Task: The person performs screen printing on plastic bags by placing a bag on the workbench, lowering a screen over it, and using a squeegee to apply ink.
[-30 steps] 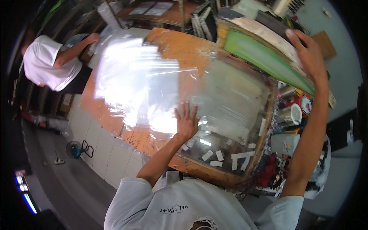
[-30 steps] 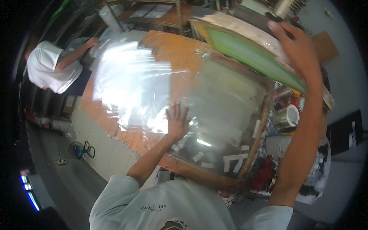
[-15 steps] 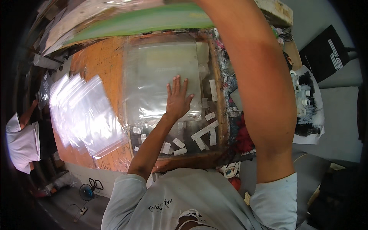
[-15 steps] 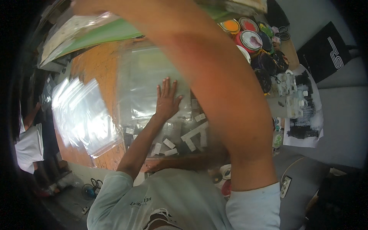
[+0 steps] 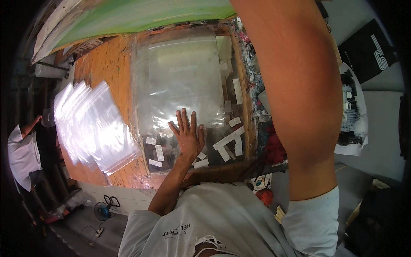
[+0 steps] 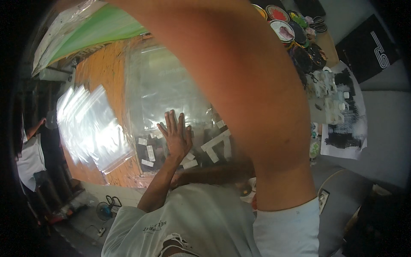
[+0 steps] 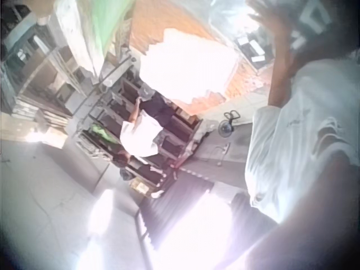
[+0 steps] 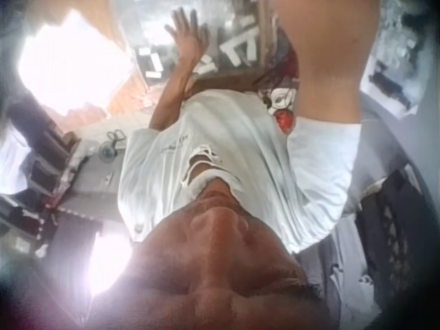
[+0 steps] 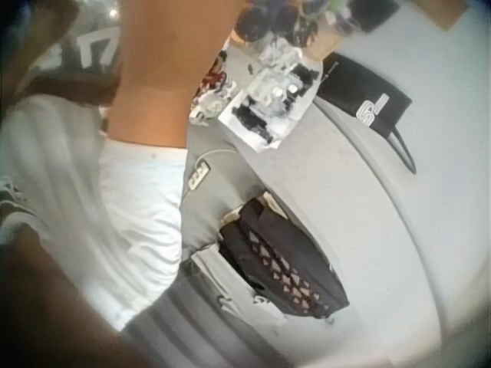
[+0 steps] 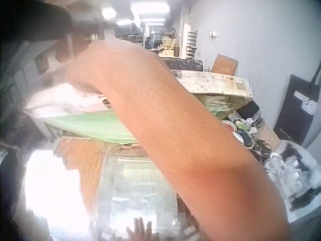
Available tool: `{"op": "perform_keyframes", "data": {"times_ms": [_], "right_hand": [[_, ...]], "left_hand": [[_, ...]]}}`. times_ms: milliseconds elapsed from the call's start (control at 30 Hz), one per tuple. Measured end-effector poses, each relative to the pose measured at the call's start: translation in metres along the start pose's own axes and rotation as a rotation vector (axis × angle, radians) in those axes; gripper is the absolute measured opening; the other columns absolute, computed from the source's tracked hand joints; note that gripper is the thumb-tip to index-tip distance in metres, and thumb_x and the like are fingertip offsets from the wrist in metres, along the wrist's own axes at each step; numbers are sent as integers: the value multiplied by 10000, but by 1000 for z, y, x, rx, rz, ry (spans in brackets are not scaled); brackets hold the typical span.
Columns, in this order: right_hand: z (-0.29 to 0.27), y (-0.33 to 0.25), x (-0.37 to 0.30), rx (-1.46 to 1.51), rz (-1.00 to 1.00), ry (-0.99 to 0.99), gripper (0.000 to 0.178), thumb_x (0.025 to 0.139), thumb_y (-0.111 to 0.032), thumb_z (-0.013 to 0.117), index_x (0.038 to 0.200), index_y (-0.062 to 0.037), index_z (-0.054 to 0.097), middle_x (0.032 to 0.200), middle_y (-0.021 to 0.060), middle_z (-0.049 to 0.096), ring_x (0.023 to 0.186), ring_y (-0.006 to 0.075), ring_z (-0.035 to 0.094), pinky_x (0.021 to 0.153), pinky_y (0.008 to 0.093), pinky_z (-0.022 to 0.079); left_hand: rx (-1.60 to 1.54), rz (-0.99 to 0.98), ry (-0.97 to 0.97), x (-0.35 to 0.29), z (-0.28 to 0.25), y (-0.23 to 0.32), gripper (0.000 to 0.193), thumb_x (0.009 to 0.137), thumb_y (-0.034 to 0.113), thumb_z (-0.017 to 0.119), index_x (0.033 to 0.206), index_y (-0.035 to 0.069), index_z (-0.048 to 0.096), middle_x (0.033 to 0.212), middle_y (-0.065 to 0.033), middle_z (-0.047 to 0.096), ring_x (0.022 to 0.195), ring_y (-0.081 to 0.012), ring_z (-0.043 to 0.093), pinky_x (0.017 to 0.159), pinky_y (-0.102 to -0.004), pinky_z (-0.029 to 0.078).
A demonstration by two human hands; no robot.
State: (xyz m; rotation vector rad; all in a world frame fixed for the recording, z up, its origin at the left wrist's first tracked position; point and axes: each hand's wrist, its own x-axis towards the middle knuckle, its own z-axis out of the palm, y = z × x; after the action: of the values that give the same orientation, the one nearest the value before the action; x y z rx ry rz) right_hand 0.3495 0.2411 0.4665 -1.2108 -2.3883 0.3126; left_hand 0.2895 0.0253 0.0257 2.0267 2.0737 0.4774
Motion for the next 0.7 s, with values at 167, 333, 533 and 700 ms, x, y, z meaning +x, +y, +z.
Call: {"op": "perform_keyframes", "data": {"times_ms": [167,333,533,700], "right_hand": [[7,-3,-5,-11,-18,37,513,1020,-390,530,1087,70,747,1039,258,748,1008,370,724,967,464,558],[13,-3,-8,-14,-29,73,508,1019,-377,529,1094,76,746,1058,261,747,1030,371,721,984,459,554],[12,-4,1,13,60,0,498,1017,-357,529,1094,85,744,1067,264,746,1040,366,719,987,454,553],[14,5,9,45,20,-131,449,1013,-323,538,1005,73,751,920,236,737,870,327,718,825,443,590]], "left_hand": [[-79,-6,7,-1,-4,-1,591,1032,296,575,1542,25,447,1693,-265,212,1601,-435,94,1211,-729,3],[-61,-6,72,10,2,-5,602,1028,325,586,1529,15,461,1693,-273,199,1600,-439,88,1217,-720,1],[-14,16,24,5,3,-10,646,1025,378,589,1530,-1,454,1693,-281,185,1600,-439,76,1222,-715,-2],[-16,29,-25,4,0,-9,665,1033,408,565,1532,-16,446,1694,-281,176,1603,-430,64,1227,-711,-5]]}}
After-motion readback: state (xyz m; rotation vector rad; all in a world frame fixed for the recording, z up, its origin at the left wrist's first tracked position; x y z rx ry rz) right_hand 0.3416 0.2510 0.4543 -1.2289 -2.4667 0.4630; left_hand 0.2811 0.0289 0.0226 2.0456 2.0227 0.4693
